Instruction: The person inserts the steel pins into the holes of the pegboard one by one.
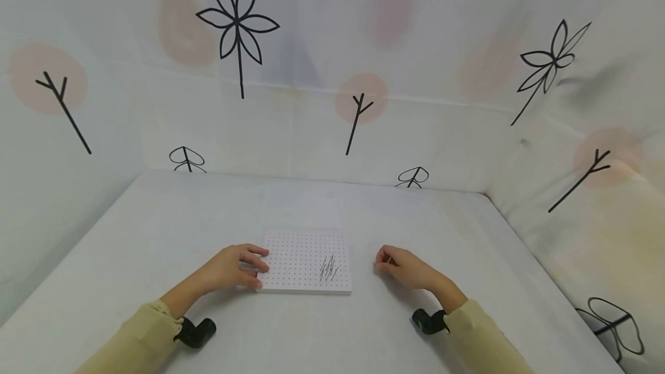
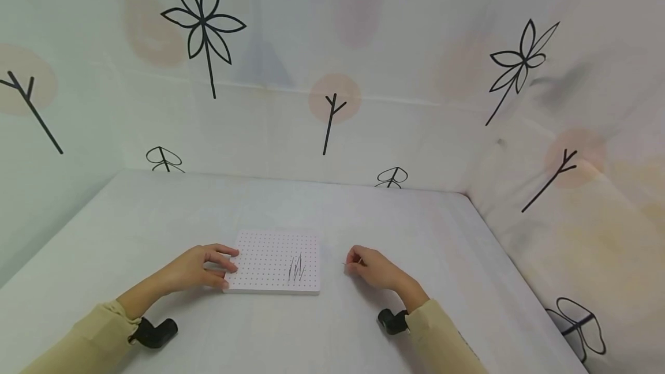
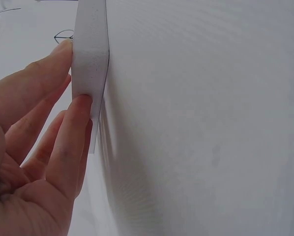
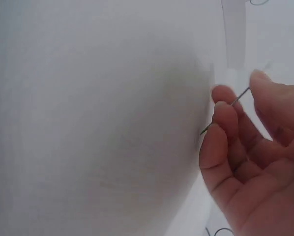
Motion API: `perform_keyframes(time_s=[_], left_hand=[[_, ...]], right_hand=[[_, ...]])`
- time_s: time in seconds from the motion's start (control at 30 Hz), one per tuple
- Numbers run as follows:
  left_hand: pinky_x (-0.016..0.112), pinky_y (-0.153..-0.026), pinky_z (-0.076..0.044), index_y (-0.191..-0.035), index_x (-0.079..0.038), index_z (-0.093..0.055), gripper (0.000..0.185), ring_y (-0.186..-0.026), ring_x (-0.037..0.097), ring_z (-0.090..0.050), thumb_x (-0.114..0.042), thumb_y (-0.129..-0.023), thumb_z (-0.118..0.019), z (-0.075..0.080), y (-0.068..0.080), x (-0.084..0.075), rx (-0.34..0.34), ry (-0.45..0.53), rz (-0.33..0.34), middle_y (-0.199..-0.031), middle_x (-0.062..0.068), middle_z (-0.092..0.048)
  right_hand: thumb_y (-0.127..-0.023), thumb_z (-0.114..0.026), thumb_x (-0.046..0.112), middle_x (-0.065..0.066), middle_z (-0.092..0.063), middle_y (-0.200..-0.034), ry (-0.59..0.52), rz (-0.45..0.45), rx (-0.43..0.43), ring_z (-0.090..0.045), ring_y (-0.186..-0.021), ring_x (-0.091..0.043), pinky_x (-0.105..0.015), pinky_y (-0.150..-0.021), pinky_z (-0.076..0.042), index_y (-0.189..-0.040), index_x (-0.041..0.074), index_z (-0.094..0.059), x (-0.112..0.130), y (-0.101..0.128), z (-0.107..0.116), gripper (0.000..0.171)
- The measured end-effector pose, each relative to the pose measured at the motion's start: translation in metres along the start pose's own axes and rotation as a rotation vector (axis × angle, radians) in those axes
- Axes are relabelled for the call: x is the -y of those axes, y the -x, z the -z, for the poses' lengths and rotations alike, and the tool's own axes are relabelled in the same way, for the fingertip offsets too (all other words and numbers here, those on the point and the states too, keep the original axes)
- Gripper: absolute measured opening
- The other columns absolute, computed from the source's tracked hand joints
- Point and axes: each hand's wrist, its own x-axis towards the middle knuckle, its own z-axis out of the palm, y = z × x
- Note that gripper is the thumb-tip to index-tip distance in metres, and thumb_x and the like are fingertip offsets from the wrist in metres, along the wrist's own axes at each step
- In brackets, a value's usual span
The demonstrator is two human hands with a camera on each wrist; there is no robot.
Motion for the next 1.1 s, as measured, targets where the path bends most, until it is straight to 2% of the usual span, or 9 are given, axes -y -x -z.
perform_keyframes(time_s=[0.23,0.57,0.8,1.1], left_hand=[[0.027,-0.078,-0.051,-0.089,-0.008,-0.072,0.024,-0.096,0.021,-0.061,-0.008,-0.067,-0.082,0.0,0.0,0.0,0.0,0.001,-0.001,-0.125,0.013,-0.053],[0.027,-0.078,-0.051,-0.088,-0.01,-0.072,0.024,-0.099,0.021,-0.06,-0.009,-0.067,-0.082,0.0,0.0,0.001,-0.005,-0.011,-0.002,-0.125,0.012,-0.054],[0.027,-0.078,-0.051,-0.088,-0.009,-0.072,0.024,-0.099,0.022,-0.06,-0.009,-0.066,-0.082,0.0,0.0,0.003,0.001,-0.003,-0.013,-0.125,0.013,-0.053],[0.027,-0.079,-0.051,-0.088,-0.009,-0.072,0.024,-0.108,0.029,-0.055,-0.008,-0.067,-0.082,0.0,0.001,0.001,-0.005,-0.002,-0.011,-0.124,0.012,-0.054]], right_hand=[[-0.09,-0.06,0.008,-0.002,-0.058,-0.083,-0.087,-0.026,-0.073,-0.055,-0.073,-0.016,-0.025,-0.065,-0.049,-0.094,0.004,-0.057,0.009,-0.006,-0.004,0.006],[-0.087,-0.063,0.006,-0.006,-0.066,-0.087,-0.209,0.036,-0.135,-0.062,-0.075,-0.02,-0.027,-0.068,-0.053,-0.093,0.003,-0.059,0.02,-0.012,-0.01,0.008],[-0.089,-0.059,0.001,-0.011,-0.068,-0.089,-0.312,0.067,-0.137,-0.066,-0.079,-0.021,-0.028,-0.07,-0.054,-0.094,0.001,-0.054,0.028,-0.018,-0.016,0.007],[-0.09,-0.058,0.001,-0.014,-0.068,-0.091,-0.337,0.09,-0.115,-0.066,-0.081,-0.022,-0.03,-0.071,-0.054,-0.094,0.0,-0.051,0.038,-0.023,-0.025,0.008]])
